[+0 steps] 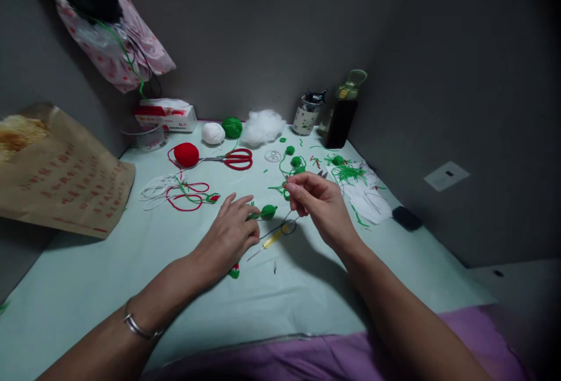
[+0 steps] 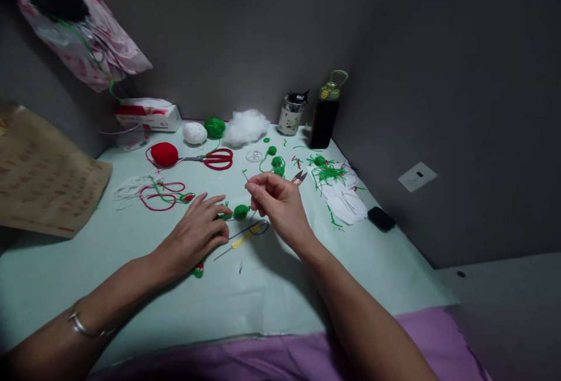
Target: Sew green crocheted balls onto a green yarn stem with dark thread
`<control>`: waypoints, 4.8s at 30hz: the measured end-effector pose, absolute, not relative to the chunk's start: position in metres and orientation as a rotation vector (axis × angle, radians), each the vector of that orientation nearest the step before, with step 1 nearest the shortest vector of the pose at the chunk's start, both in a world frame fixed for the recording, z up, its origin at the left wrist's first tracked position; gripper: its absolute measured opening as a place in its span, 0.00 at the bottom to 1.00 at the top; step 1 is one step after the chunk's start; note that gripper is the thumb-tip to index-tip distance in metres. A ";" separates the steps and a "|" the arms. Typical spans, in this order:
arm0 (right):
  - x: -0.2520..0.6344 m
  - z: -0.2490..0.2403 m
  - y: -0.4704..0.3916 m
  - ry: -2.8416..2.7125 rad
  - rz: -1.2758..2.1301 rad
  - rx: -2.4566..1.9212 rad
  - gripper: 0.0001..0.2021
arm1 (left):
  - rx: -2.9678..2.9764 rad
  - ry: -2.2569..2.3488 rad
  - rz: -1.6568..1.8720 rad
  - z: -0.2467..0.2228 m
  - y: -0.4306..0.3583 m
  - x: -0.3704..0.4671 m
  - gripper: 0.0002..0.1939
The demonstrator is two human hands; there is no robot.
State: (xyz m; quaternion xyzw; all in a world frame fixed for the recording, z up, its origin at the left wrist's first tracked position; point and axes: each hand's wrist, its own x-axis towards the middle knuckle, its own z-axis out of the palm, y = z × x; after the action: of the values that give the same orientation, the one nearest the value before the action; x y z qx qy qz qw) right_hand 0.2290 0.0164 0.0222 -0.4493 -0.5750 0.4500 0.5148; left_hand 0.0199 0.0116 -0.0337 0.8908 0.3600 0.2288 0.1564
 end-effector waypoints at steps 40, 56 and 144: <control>0.199 0.002 -0.004 -2.129 0.976 -0.829 0.09 | 0.942 0.961 1.118 -0.008 0.013 0.017 0.05; 0.214 0.018 0.005 -1.697 1.222 -1.014 0.11 | 1.269 0.963 1.030 -0.010 0.010 0.016 0.09; 0.282 0.047 0.023 -2.008 1.199 -1.249 0.14 | 1.438 0.975 0.982 -0.007 0.011 0.014 0.08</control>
State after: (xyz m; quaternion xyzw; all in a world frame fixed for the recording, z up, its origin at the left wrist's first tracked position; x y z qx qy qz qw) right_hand 0.2818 0.0226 0.0465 -0.4570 -0.7347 0.4388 0.2425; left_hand 0.0139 0.0106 -0.0071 0.6054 0.4107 0.4136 0.5420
